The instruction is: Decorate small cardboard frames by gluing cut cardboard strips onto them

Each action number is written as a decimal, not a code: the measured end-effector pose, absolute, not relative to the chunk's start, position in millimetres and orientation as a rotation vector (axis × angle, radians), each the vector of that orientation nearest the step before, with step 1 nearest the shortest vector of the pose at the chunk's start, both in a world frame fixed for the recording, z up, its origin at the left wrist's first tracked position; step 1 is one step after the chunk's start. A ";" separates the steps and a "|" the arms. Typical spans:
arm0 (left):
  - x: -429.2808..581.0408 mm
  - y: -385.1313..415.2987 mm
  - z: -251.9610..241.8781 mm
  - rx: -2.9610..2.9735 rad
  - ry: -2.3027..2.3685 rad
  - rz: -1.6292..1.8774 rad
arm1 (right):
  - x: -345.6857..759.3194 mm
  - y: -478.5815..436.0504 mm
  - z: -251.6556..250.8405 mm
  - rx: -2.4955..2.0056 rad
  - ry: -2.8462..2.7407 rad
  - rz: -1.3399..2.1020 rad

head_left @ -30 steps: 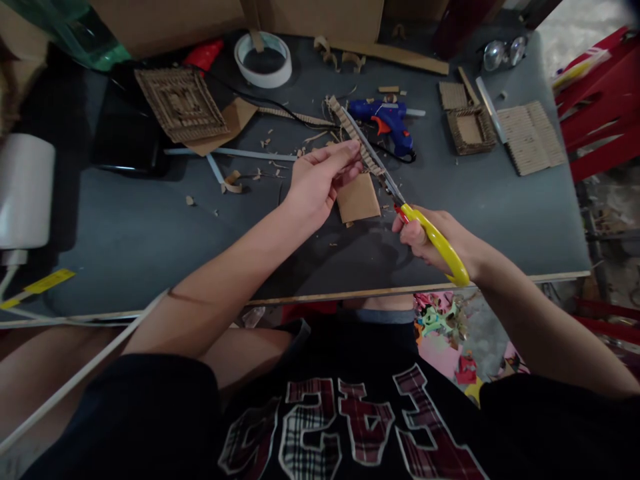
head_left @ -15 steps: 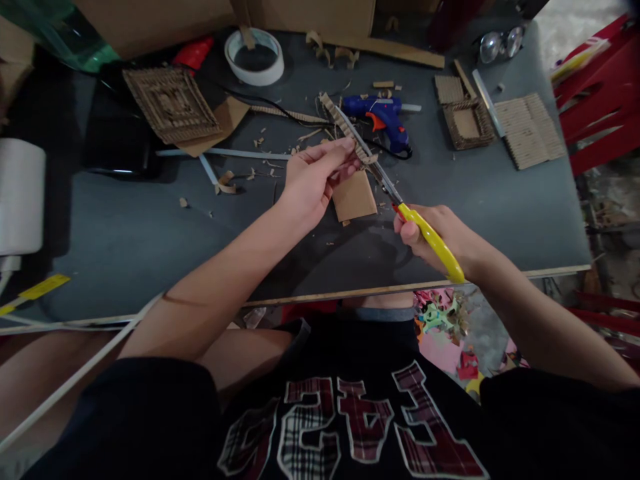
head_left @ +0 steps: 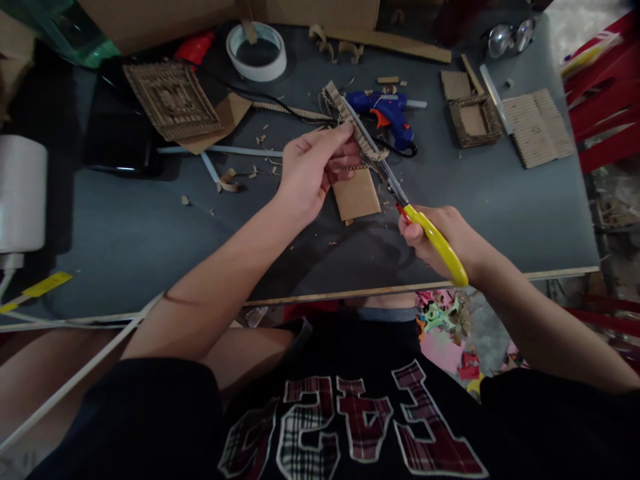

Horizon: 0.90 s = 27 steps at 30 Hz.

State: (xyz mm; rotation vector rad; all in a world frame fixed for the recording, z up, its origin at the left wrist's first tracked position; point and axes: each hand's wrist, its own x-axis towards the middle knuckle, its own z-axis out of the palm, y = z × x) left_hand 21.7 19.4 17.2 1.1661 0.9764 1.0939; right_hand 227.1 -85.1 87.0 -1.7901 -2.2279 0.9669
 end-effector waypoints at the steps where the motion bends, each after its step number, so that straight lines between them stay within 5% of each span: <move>1: 21.1 20.0 18.7 1.160 0.970 1.106 | 228.3 -85.8 86.3 -1.786 -2.230 0.963; 27: 32.6 11.1 38.5 0.930 0.978 1.189 | 231.7 -89.3 84.8 -1.721 -2.232 0.970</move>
